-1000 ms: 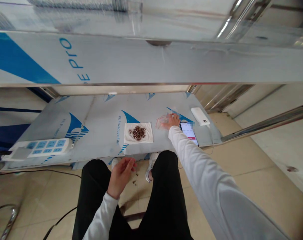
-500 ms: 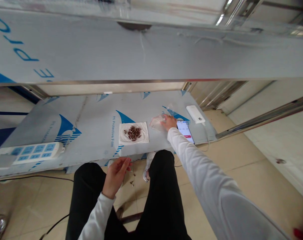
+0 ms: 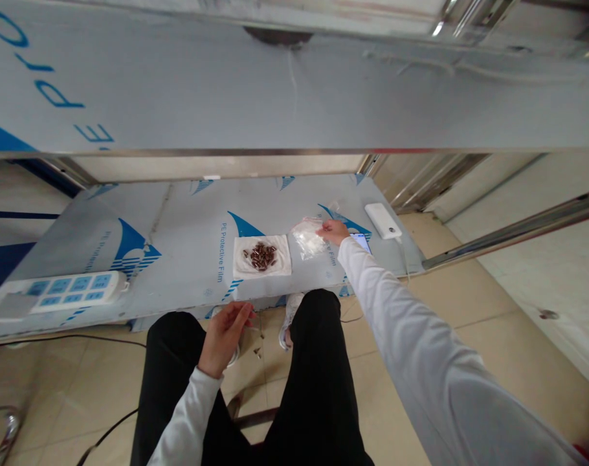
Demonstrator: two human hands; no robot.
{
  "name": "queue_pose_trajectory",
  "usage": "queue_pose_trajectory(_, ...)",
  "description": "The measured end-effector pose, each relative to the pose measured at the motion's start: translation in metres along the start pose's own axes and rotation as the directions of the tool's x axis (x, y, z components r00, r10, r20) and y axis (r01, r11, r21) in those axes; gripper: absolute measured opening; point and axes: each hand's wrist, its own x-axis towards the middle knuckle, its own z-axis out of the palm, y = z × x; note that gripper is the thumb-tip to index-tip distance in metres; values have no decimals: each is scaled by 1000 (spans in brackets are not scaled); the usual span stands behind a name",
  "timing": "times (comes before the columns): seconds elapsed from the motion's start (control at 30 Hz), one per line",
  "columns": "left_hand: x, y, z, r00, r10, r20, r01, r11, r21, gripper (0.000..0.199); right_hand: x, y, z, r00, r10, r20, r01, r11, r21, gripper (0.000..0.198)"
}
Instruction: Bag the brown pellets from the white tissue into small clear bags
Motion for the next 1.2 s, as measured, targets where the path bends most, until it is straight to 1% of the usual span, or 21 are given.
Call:
queue_pose_trajectory(0.07, 4, -3, 4, 1000, 20, -4, -20, 1000, 9, 36, -9, -3, -6, 999, 40, 9, -41, 986, 161, 20)
queue_pose_trajectory(0.17, 19, 2, 18, 997, 55, -46, -54, 999, 5, 43, -32, -14, -16, 998, 59, 37, -69, 923, 379, 30)
queue_pose_trajectory(0.23, 33, 15, 31, 998, 42, -51, -45, 998, -54, 57, -54, -26, -20, 997, 44, 66, -70, 873, 482, 36)
queue_pose_trajectory(0.3, 48, 33, 43, 1000, -6, 6, 7, 987, -162, 67, -79, -41, -20, 994, 15, 112, -75, 833, 548, 38)
queue_pose_trajectory(0.33, 55, 43, 49, 998, -41, 50, 50, 978, -204, 69, -91, -48, -17, 989, -3, 147, -83, 811, 579, 39)
queue_pose_trajectory(0.4, 66, 59, 57, 986, -34, 164, 74, 967, -245, 65, -111, -62, -9, 972, -55, 229, -104, 772, 627, 40)
queue_pose_trajectory(0.43, 69, 65, 60, 977, -13, 215, 73, 959, -273, 62, -118, -67, -4, 960, -86, 267, -108, 764, 637, 40)
queue_pose_trajectory(0.47, 72, 69, 62, 970, 8, 242, 67, 952, -300, 59, -122, -71, 1, 948, -118, 295, -101, 768, 632, 39)
queue_pose_trajectory(0.53, 73, 70, 61, 973, 18, 229, 65, 934, -351, 54, -121, -73, 8, 929, -182, 321, -32, 827, 561, 37)
queue_pose_trajectory(0.57, 72, 68, 59, 982, 5, 191, 66, 928, -366, 53, -114, -72, 10, 928, -197, 315, 25, 878, 478, 35)
queue_pose_trajectory(0.63, 67, 59, 48, 995, -36, 93, 69, 923, -379, 51, -93, -66, 7, 952, -184, 246, 122, 961, 249, 32)
queue_pose_trajectory(0.67, 64, 54, 40, 997, -49, 55, 66, 920, -385, 51, -78, -61, 3, 970, -161, 181, 139, 982, 129, 32)
queue_pose_trajectory(0.7, 60, 48, 31, 998, -56, 19, 59, 918, -392, 49, -62, -55, -2, 987, -128, 100, 126, 992, 26, 33)
queue_pose_trajectory(0.73, 56, 42, 21, 998, -59, -8, 51, 916, -397, 47, -45, -48, -8, 995, -96, 27, 96, 995, -33, 35)
queue_pose_trajectory(0.8, 47, 31, -2, 996, -63, -61, 33, 913, -406, 43, -13, -35, -18, 995, -26, -98, 14, 992, -122, 40)
queue_pose_trajectory(0.87, 37, 21, -26, 990, -73, -121, 20, 920, -392, 43, 11, -21, -23, 984, 34, -173, -68, 978, -195, 45)
queue_pose_trajectory(0.93, 31, 15, -47, 977, -101, -186, 27, 931, -364, 46, 25, -10, -21, 979, 77, -190, -124, 961, -247, 45)
queue_pose_trajectory(1.03, 33, 14, -71, 944, -158, -290, 36, 922, -385, 46, 31, 1, -11, 977, 118, -179, -167, 942, -290, 30)
queue_pose_trajectory(1.1, 46, 15, -85, 922, -173, -346, 22, 917, -398, 43, 29, 2, -5, 974, 132, -187, -183, 939, -292, 21)
queue_pose_trajectory(1.2, 79, 14, -104, 889, -113, -445, -45, 943, -330, 35, 24, -7, -2, 972, 122, -201, -171, 952, -253, 19)
